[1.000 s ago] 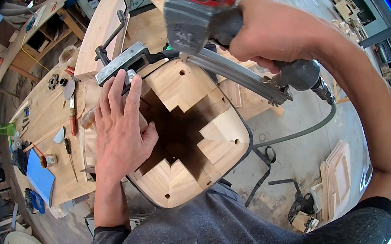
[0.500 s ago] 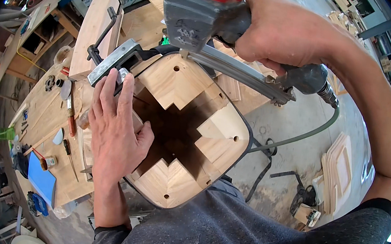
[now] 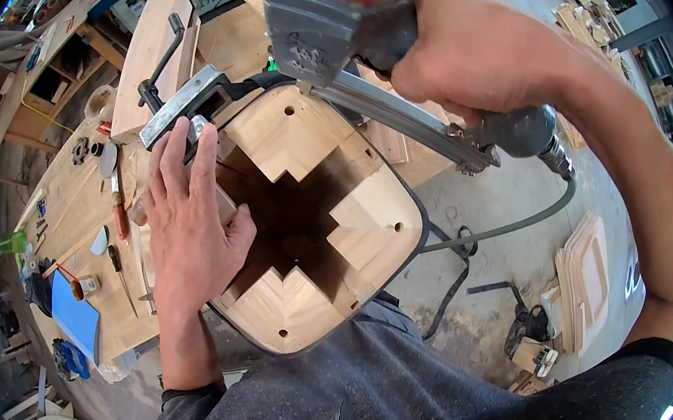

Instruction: The person assembles a wooden chair seat by securing a black strap around the frame using a rubber mallet and a pneumatic nail gun. The person rotates the seat to access different sides, uses clamps to hold the strap in place, and finishes by placing the assembled unit on the floor.

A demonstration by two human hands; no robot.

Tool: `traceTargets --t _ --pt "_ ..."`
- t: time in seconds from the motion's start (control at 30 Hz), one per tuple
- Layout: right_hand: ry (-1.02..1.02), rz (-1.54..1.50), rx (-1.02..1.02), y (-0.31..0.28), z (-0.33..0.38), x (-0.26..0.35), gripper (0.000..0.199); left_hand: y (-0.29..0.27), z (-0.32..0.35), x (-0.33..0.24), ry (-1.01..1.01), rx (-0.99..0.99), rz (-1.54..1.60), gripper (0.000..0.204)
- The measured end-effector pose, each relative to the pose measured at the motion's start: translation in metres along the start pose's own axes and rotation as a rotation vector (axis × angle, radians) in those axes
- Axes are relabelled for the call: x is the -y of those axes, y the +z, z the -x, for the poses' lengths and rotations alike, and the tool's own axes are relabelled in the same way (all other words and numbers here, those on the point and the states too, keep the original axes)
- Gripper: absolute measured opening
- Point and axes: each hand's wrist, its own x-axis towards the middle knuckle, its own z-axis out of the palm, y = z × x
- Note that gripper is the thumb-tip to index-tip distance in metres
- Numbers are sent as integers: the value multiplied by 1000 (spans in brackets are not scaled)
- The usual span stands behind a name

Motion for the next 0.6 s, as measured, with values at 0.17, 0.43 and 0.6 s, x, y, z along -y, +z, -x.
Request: traceTargets --t 0.17,0.43,0.6 --pt "11 -40 1 -2 9 9 28 -1 1 -1 21 -19 -54 88" --pt "103 -173 -15 17 73 -30 31 0 4 0 33 -55 -60 86" --pt "347 -275 31 24 129 -38 47 4 6 -1 -4 -24 -81 84"
